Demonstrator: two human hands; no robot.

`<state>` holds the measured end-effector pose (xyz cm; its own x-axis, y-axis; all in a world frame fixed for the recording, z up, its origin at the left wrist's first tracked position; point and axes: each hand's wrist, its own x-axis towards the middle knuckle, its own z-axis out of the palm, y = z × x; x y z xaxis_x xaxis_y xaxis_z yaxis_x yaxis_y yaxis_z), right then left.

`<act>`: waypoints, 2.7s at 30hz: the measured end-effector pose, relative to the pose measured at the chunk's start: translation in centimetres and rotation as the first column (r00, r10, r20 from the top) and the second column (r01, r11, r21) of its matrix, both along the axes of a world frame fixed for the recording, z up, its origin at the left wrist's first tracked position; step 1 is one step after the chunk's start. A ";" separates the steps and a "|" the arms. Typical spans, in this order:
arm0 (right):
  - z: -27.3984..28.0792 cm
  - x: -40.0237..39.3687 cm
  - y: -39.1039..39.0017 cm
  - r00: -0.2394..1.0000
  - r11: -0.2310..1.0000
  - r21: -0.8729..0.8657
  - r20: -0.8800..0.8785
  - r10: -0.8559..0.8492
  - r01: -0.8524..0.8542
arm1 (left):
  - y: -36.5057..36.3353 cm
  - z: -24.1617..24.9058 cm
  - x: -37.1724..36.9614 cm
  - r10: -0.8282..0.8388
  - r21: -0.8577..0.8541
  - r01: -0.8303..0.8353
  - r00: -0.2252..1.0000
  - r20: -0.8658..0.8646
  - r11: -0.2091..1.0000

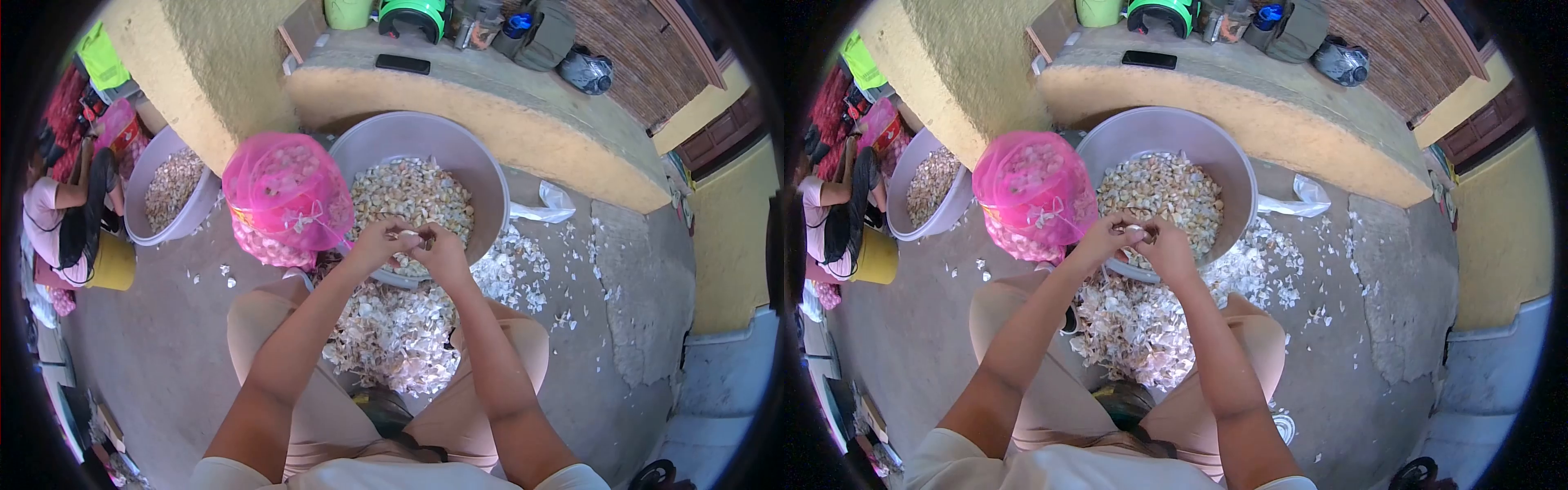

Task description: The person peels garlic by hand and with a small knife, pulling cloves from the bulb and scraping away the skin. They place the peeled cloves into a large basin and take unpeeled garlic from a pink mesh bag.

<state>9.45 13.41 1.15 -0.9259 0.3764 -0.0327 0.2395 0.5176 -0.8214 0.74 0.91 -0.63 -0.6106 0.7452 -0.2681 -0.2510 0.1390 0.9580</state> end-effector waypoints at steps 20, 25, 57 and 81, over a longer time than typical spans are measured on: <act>-1.9 -0.5 1.3 0.979 0.793 -0.578 0.055 -0.198 0.193 | 1.4 0.2 -0.7 0.531 0.018 -0.541 0.832 0.159 0.841; -2.2 -0.4 1.1 0.994 0.992 -0.065 0.035 -0.106 0.108 | 1.5 -2.8 -0.6 0.185 0.046 -0.180 0.968 -0.168 0.983; -0.9 -0.1 1.6 0.998 0.929 -0.365 0.021 -0.065 0.068 | 0.7 -1.4 -0.9 0.060 0.065 -0.081 0.957 0.284 0.995; -0.8 -1.4 1.2 0.983 0.964 -0.188 0.040 -0.182 0.186 | 0.1 24.6 14.2 -0.531 0.108 0.807 0.476 -0.701 0.580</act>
<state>8.02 14.65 0.32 -0.8395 0.5250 -0.1403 0.3355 0.2976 -0.8938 14.92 1.05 23.97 0.2175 0.9222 0.3196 0.3270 -0.3774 0.8664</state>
